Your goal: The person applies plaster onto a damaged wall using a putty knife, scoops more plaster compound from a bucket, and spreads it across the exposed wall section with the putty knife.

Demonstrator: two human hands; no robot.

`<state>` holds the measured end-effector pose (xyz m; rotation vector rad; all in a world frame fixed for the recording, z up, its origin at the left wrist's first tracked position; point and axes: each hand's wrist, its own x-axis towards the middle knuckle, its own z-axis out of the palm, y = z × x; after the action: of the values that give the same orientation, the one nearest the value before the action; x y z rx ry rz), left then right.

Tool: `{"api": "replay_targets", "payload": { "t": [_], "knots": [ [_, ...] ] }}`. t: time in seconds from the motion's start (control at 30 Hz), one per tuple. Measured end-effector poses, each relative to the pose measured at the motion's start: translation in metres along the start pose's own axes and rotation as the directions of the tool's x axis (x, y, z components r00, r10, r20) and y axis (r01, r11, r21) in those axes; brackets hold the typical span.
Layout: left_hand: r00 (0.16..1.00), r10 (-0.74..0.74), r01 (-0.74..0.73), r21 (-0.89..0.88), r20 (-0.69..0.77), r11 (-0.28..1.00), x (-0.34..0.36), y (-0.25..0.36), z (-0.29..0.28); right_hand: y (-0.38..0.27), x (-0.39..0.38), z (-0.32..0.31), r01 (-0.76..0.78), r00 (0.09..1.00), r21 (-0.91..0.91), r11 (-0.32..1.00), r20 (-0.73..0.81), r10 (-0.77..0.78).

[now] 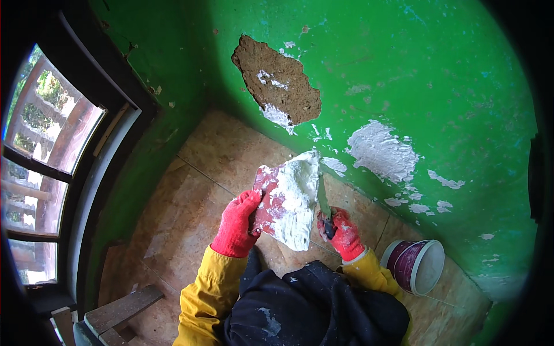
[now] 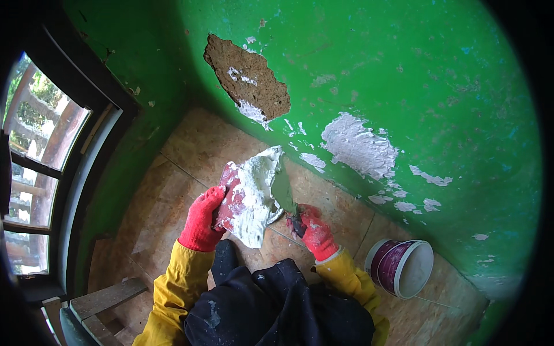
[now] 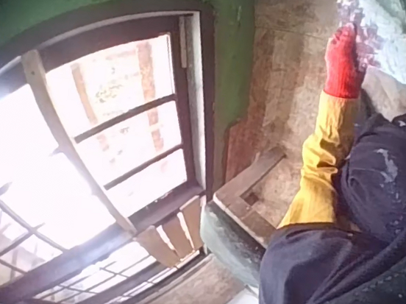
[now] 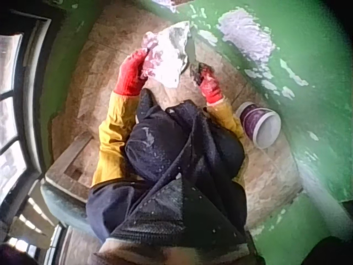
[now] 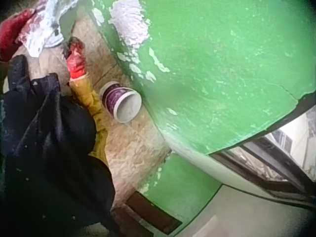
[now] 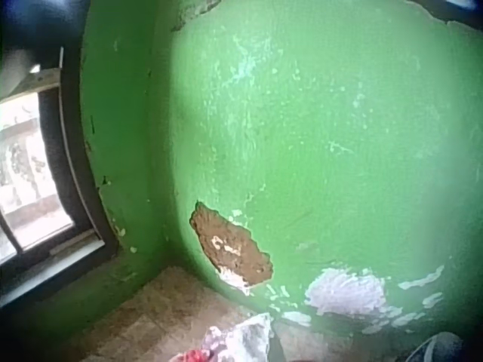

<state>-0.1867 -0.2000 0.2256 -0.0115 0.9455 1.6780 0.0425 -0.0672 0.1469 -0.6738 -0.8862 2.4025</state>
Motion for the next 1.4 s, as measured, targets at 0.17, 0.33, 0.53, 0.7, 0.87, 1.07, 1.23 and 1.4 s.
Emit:
{"api": "replay_targets", "payload": {
  "t": [0.17,0.33,0.53,0.7,0.87,1.07,1.23,1.4],
  "knots": [
    [0.995,0.025,-0.028,-0.032,-0.096,0.999,0.002,-0.010,-0.012,0.009,-0.031,-0.035,-0.142,0.973,-0.137,0.980,-0.201,0.112],
    [0.980,0.118,-0.117,0.014,-0.160,0.993,0.009,-0.009,-0.012,0.049,-0.031,-0.101,-0.120,0.917,-0.336,0.934,-0.397,-0.025],
    [0.959,0.169,-0.155,0.077,-0.226,0.985,0.022,-0.022,-0.037,-0.001,-0.037,-0.096,-0.313,0.906,-0.725,0.614,-0.422,-0.037],
    [0.941,0.200,-0.176,0.109,-0.272,0.978,0.031,-0.044,-0.068,-0.023,-0.036,-0.102,-0.331,0.941,-0.929,0.168,-0.338,-0.013],
    [0.930,0.213,-0.178,0.139,-0.298,0.974,0.041,-0.055,-0.095,-0.036,-0.021,-0.096,-0.285,0.959,-0.959,0.007,-0.285,0.006],
    [0.908,0.227,-0.179,0.163,-0.352,0.970,0.052,-0.055,-0.120,-0.049,0.011,-0.081,-0.318,0.936,-0.944,-0.086,-0.327,0.127],
    [0.902,0.224,-0.152,0.215,-0.369,0.965,0.067,-0.065,-0.135,-0.042,0.031,-0.085,-0.255,0.953,-0.963,-0.092,-0.266,0.147],
    [0.899,0.209,-0.059,0.367,-0.384,0.928,0.084,-0.076,-0.144,-0.044,0.044,-0.072,-0.298,0.931,-0.951,-0.079,-0.308,0.198]
  ]
}}
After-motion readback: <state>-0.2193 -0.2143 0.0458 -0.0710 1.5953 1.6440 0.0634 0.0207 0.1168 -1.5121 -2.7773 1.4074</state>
